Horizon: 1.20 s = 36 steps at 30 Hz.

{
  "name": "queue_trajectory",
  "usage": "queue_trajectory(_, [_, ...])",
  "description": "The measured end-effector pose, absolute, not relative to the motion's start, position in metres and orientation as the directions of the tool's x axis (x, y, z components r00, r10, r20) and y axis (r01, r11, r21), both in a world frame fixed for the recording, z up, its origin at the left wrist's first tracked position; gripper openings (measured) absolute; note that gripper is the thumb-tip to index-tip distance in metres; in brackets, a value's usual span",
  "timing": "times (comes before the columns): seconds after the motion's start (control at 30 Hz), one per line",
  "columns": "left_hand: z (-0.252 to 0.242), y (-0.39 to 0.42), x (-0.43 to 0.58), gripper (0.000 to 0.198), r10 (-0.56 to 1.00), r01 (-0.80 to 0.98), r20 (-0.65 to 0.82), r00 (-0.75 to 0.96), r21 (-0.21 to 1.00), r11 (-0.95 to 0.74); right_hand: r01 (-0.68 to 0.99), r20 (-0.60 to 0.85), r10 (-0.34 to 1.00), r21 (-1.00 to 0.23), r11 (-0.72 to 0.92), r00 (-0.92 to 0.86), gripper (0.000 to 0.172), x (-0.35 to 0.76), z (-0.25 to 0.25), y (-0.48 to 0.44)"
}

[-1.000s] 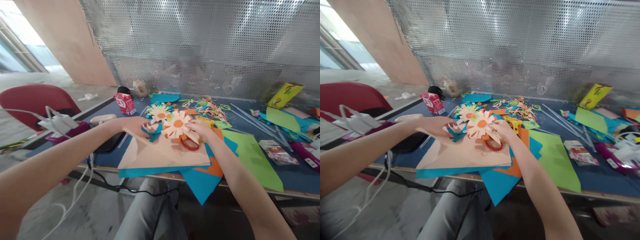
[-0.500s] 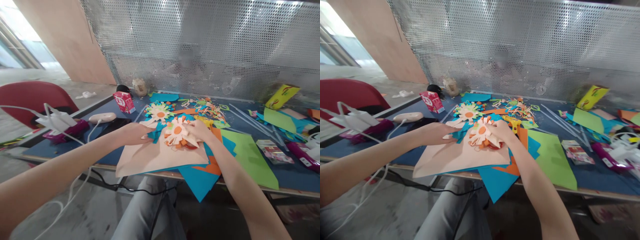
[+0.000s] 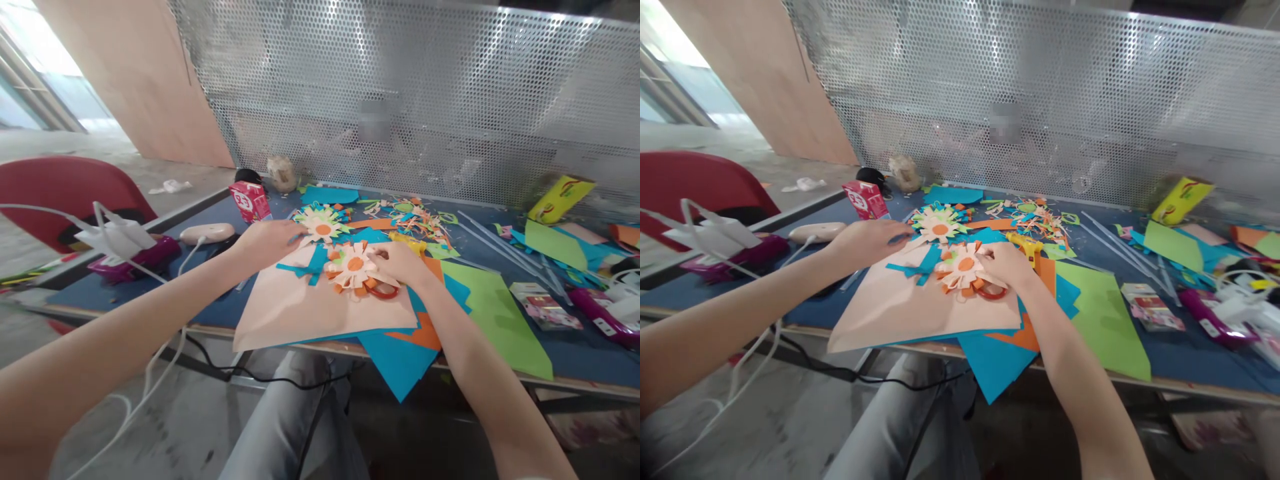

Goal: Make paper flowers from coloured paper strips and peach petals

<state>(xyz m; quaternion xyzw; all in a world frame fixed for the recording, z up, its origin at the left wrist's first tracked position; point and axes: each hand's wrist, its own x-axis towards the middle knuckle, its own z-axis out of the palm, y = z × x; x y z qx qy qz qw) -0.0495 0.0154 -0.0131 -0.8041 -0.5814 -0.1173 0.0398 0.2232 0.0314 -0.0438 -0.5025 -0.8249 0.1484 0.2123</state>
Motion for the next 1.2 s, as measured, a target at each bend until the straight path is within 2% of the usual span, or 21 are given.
queue_trajectory(0.07, [-0.007,0.025,-0.047,0.028,0.913,0.931,0.333,0.236,0.192,-0.311,0.765,0.185,0.889,-0.456,0.455,-0.419,0.022,0.224,-0.046,0.034])
queue_trajectory(0.13, [-0.005,0.036,-0.041,0.025,0.904,0.835,0.399,0.151,0.438,-0.333,0.775,0.168,0.896,-0.453,0.441,-0.412,0.018,0.225,-0.047,0.036])
queue_trajectory(0.23, [-0.011,0.051,-0.023,0.035,0.925,0.481,0.380,0.007,0.810,-0.336,0.793,0.199,0.912,-0.450,0.411,-0.359,0.024,0.228,-0.043,0.038])
queue_trajectory(0.33, [-0.021,0.064,0.001,0.042,0.938,0.185,0.328,-0.109,0.934,-0.305,0.885,0.277,0.952,-0.400,0.238,-0.131,0.034,0.237,-0.037,0.041])
queue_trajectory(0.4, [-0.029,0.070,0.017,0.040,0.948,0.049,0.281,-0.151,0.960,-0.276,0.951,0.262,0.961,-0.309,-0.004,0.089,0.041,0.244,-0.034,0.043])
queue_trajectory(0.47, [-0.038,0.075,0.029,0.035,0.951,-0.029,0.241,-0.196,0.968,-0.251,0.958,0.161,0.959,-0.209,-0.196,0.231,0.052,0.250,-0.033,0.045])
queue_trajectory(0.57, [-0.052,0.079,0.036,0.028,0.940,-0.080,0.231,-0.251,0.963,-0.258,0.952,0.029,0.960,-0.135,-0.273,0.279,0.059,0.256,-0.034,0.047])
queue_trajectory(0.67, [-0.061,0.081,0.033,0.025,0.929,-0.095,0.272,-0.251,0.948,-0.303,0.948,0.003,0.957,-0.135,-0.287,0.290,0.059,0.260,-0.036,0.051])
queue_trajectory(0.77, [-0.064,0.081,0.028,0.025,0.925,-0.095,0.293,-0.242,0.942,-0.322,0.952,-0.048,0.967,-0.166,-0.256,0.251,0.053,0.265,-0.038,0.056])
queue_trajectory(0.97, [-0.060,0.079,0.028,0.022,0.919,-0.119,0.333,-0.209,0.924,-0.362,0.946,-0.061,0.981,-0.258,-0.195,0.186,0.013,0.272,-0.036,0.057])
queue_trajectory(1.07, [-0.060,0.078,0.028,0.021,0.920,-0.109,0.329,-0.214,0.928,-0.357,0.905,-0.015,0.975,-0.368,-0.211,0.222,0.010,0.274,-0.031,0.055])
queue_trajectory(1.2, [-0.062,0.078,0.025,0.021,0.915,-0.086,0.333,-0.229,0.929,-0.359,0.786,0.077,0.955,-0.589,-0.190,0.288,0.009,0.275,-0.024,0.054])
